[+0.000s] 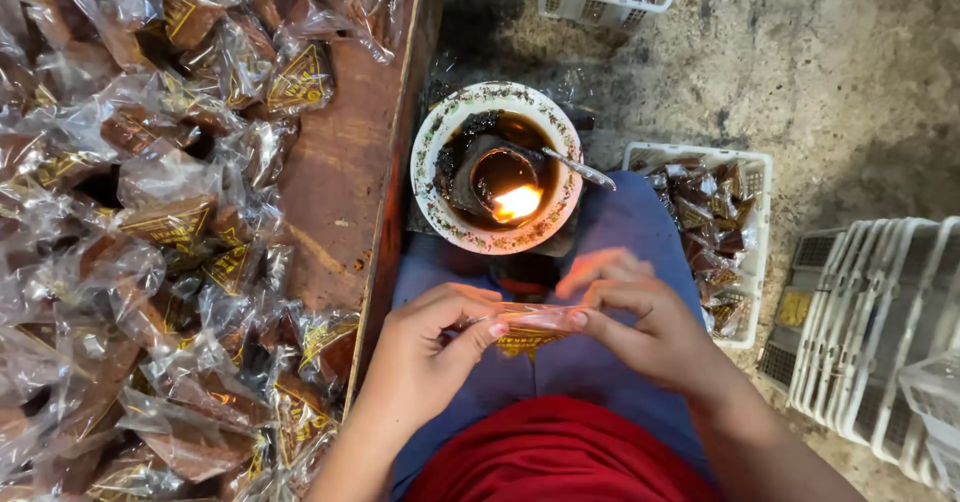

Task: Sealing plastic bags containing food items by melting the edges over a candle flame

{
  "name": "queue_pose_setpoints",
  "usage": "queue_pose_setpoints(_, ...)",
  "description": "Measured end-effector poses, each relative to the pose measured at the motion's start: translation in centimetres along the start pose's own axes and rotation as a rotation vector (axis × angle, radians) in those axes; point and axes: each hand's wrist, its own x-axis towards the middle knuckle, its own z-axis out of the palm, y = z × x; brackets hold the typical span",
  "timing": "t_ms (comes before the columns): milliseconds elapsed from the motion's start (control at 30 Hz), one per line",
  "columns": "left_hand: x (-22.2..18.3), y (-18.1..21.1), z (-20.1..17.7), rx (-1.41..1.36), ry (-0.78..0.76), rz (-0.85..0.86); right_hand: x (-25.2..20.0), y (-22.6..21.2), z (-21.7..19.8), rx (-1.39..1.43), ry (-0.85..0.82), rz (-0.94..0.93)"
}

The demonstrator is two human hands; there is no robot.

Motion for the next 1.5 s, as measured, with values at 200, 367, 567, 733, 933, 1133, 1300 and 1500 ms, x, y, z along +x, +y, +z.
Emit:
queue_pose_setpoints(200,-0.2,-2.5,3.7,0.737,0.063,0.342,-0.8,2.9,3.3,0.837,0.216,0.336)
queue_pose_setpoints(367,0.4,-5.3,5.7,0.653,0.117,0.293,-0.4,2.4,3.2,0.784,0.368,0.240)
queue_pose_setpoints(567,-0.9,-7.0,6.8,-0.281,-0.124,-0.016,0.8,4.3,5.9,0.816,0.067,0.492)
queue_pose_setpoints(733,0.1,-10.4,8.0,-0.301,-0.305,-0.560,4.8,4.6,9.0,0.825,0.273,0.666)
queue_pose_setpoints(933,0.8,-9.7,6.1,-0.172,-0.264,-0.733,6.8,5.2,9.7,0.927,0.326,0.782)
queue_pose_setpoints(1133,-0.1,-7.2,3.6,0.516,-0.050,-0.167,4.7,8.8,8.5,1.052,-0.092,0.678)
queue_pose_setpoints(1300,0.1,-6.5,4.1,0.904,0.001,0.333,3.1,8.3,6.8,0.932,-0.118,0.577)
queue_pose_setpoints(1500,-1.3,1.9,3.0,0.627,-0.310,0.319,-1.4,5.6,1.3,0.422,-0.111,0.307)
